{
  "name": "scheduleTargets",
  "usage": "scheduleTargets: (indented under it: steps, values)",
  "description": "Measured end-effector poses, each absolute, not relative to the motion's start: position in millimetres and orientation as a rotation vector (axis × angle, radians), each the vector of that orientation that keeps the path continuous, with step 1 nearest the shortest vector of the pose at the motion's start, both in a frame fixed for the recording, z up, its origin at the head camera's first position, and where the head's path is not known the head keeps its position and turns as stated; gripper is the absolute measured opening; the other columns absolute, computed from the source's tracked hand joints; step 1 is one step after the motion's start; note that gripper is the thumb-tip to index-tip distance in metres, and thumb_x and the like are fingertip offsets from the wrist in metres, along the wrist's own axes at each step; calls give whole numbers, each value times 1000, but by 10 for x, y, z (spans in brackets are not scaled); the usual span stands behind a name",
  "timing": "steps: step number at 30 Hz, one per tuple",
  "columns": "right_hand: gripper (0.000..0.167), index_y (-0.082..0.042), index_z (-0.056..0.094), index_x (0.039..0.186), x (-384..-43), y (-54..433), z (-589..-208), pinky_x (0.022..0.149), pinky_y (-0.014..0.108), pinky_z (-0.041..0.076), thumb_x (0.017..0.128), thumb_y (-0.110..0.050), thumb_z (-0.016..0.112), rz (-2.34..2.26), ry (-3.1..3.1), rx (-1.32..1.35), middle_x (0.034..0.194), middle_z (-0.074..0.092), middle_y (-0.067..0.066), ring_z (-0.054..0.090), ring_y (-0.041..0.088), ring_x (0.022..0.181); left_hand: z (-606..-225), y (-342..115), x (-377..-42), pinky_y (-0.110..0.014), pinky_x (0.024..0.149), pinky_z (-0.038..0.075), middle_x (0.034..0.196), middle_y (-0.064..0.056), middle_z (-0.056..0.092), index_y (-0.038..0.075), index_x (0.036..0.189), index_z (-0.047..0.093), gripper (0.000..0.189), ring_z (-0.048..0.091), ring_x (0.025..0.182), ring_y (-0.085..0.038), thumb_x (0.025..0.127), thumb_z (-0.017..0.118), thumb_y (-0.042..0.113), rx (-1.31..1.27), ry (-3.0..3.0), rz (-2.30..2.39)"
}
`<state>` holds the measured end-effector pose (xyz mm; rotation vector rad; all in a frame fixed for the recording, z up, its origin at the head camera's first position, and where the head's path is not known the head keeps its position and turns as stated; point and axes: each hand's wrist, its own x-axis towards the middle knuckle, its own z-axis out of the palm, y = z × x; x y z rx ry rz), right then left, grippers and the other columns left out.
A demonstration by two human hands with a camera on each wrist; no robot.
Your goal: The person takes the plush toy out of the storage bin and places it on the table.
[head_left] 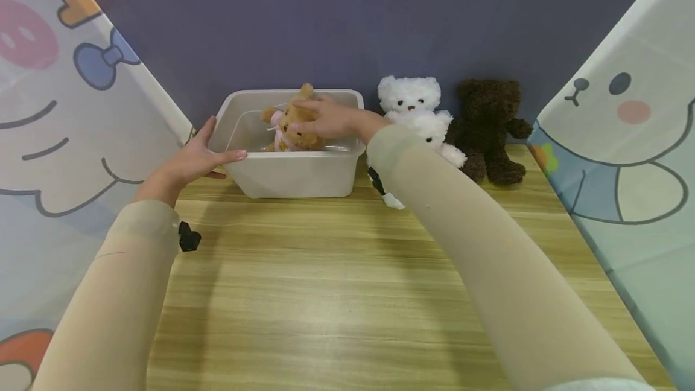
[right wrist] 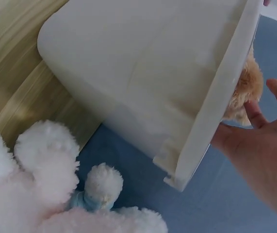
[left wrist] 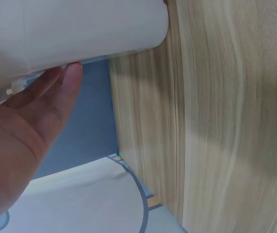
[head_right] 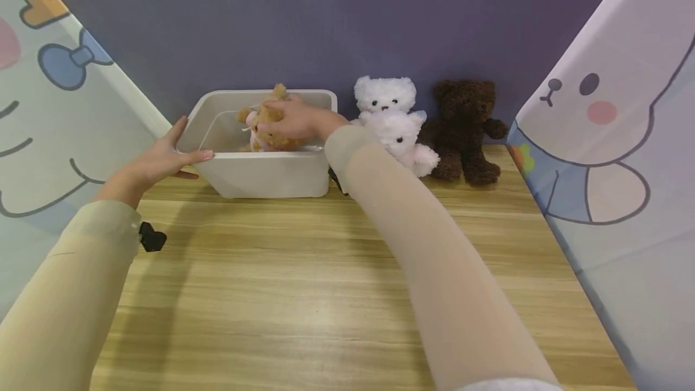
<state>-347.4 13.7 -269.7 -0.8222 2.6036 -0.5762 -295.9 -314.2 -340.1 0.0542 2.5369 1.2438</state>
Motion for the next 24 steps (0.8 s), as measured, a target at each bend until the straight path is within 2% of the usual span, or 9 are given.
scheduleTargets:
  steps: [5,7,11,17,20,24]
  values:
    - [97,-24,-1,174,-3416,42,-2660,139,48,18,104,-64,53,-535,2588,-760,180,-11,15,-1,31,169,-3392,-3146,-2950,-61,110,56,179,-20,-11,35,161,-35,126,29,159,-49,99,72,52,54,2538,1238]
    - [102,-21,-4,173,-3387,13,-2644,138,47,21,102,-64,56,-521,2594,-723,179,-9,17,3,31,168,-3397,-3148,-2953,-60,109,57,179,-20,-10,34,162,-35,125,30,159,-48,99,72,52,56,2538,1247]
    - [101,-22,4,174,-3362,-22,-2634,136,47,28,101,-62,62,-512,2614,-679,178,1,17,10,29,165,-3409,-3155,-2964,-58,108,58,179,-21,-8,35,162,-35,126,31,159,-48,98,72,54,69,2549,1243]
    - [96,-30,10,174,-3324,-57,-2656,137,43,27,101,-49,70,-622,2542,-713,180,19,6,25,26,164,-3426,-3161,-2969,-57,108,59,179,-19,-6,37,162,-34,126,32,158,-47,97,72,58,76,2572,1228]
    - [94,-34,14,173,-3312,-83,-2671,135,46,29,100,-49,72,-599,2555,-739,178,20,11,25,29,162,-3434,-3167,-2977,-57,107,59,179,-20,-4,37,162,-33,127,33,158,-47,96,73,58,75,2576,1236]
    - [88,-41,23,170,-3307,-120,-2686,130,48,35,98,-56,71,-560,2580,-768,173,21,16,26,29,157,-3442,-3177,-2987,-56,106,60,179,-21,-3,37,162,-33,127,35,157,-48,96,73,58,73,2572,1237]
